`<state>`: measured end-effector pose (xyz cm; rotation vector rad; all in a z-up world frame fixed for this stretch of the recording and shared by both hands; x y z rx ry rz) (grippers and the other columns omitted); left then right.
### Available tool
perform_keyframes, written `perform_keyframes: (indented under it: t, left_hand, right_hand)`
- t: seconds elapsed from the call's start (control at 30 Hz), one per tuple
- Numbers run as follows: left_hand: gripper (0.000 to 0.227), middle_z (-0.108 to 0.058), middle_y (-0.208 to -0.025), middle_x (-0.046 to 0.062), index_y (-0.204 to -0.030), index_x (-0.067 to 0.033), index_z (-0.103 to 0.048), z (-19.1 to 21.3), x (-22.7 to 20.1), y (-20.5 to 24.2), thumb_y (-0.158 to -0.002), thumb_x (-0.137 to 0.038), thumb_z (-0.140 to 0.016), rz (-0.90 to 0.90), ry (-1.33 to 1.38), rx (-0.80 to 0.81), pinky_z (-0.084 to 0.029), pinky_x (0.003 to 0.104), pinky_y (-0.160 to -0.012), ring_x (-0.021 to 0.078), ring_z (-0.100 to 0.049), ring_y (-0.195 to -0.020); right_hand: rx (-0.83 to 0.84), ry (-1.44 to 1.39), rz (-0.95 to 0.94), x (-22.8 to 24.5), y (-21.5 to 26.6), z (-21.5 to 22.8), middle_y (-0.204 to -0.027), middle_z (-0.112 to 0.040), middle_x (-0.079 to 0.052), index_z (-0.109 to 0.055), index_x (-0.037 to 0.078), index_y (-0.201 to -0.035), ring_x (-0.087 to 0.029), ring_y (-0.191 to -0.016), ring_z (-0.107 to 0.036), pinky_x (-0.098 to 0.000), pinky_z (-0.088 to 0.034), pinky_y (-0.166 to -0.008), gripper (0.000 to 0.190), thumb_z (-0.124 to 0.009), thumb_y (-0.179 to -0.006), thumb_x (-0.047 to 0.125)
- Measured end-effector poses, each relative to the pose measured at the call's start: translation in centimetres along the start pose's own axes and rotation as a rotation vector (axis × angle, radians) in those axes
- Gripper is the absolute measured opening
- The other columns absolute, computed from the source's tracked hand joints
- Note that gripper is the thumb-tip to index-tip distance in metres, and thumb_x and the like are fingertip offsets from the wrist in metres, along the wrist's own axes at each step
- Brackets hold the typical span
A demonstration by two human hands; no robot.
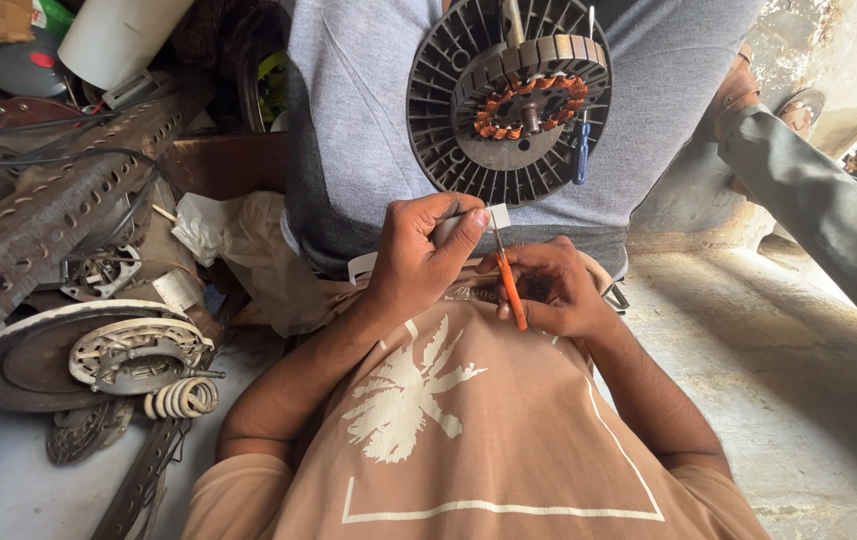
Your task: The person sits on the floor and works on a motor armature, using a screwdriver to adjust copper windings and inserting white insulating strips into the slots. The person also uses scissors to cut the strips and a small metal rod to press them into place.
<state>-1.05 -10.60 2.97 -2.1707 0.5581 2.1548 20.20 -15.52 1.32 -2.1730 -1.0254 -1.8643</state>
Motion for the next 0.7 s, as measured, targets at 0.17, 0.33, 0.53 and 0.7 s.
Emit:
perform_keyframes:
  t: [0.17,0.33,0.53,0.7]
  left_hand:
    - [0.022,-0.06,-0.063,-0.001,-0.094,0.002,-0.072,-0.1,0.1,0.0,-0.104,-0.016,-0.065,-0.022,-0.003,0.003,-0.038,0.022,-0.05,-0.0004,-0.049,-0.056]
    - [0.024,-0.052,-0.057,-0.002,-0.093,0.0018,-0.073,-0.1,0.8,0.0,-0.104,-0.017,-0.064,0.004,-0.016,0.001,-0.033,0.024,-0.048,0.0003,-0.043,-0.053]
    - [0.024,-0.047,-0.054,-0.001,-0.094,0.0024,-0.073,0.1,1.7,0.0,-0.103,-0.018,-0.065,0.042,-0.05,-0.013,-0.029,0.026,-0.047,0.0011,-0.038,-0.051]
    - [0.023,-0.06,-0.063,0.002,-0.094,0.0014,-0.072,0.7,2.5,-0.6,-0.103,-0.019,-0.065,0.04,-0.117,0.011,-0.036,0.028,-0.048,0.006,-0.049,-0.053]
  right_hand:
    - [0.001,0.01,-0.014,-0.2,0.1,0.1,-0.079,-0.074,-0.005,-0.071,-0.005,-0.112,-0.006,-0.071,-0.069,-0.0193,-0.055,-0.066,0.038,-0.079,-0.077,0.006]
    - [-0.007,0.062,-0.072,-0.2,0.1,0.1,-0.078,-0.076,-0.005,-0.07,-0.004,-0.104,-0.006,-0.07,-0.071,-0.019,-0.055,-0.067,0.03,-0.081,-0.078,0.006]
    - [-0.069,0.114,-0.163,-1.3,0.3,0.1,-0.074,-0.075,-0.003,-0.072,-0.003,-0.1,-0.005,-0.068,-0.069,-0.0189,-0.054,-0.066,0.022,-0.082,-0.082,0.006]
    - [-0.055,0.06,-0.192,-2.2,-0.3,0.7,-0.08,-0.074,-0.003,-0.072,-0.003,-0.104,-0.005,-0.071,-0.068,-0.0189,-0.053,-0.065,0.024,-0.079,-0.084,0.007]
Point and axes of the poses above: each hand's wrist, its own y-axis away from the middle knuckle, its own z-axis out of the back of the hand, x = y × z, the point moved 1 cm from there along -y, towards the middle knuckle
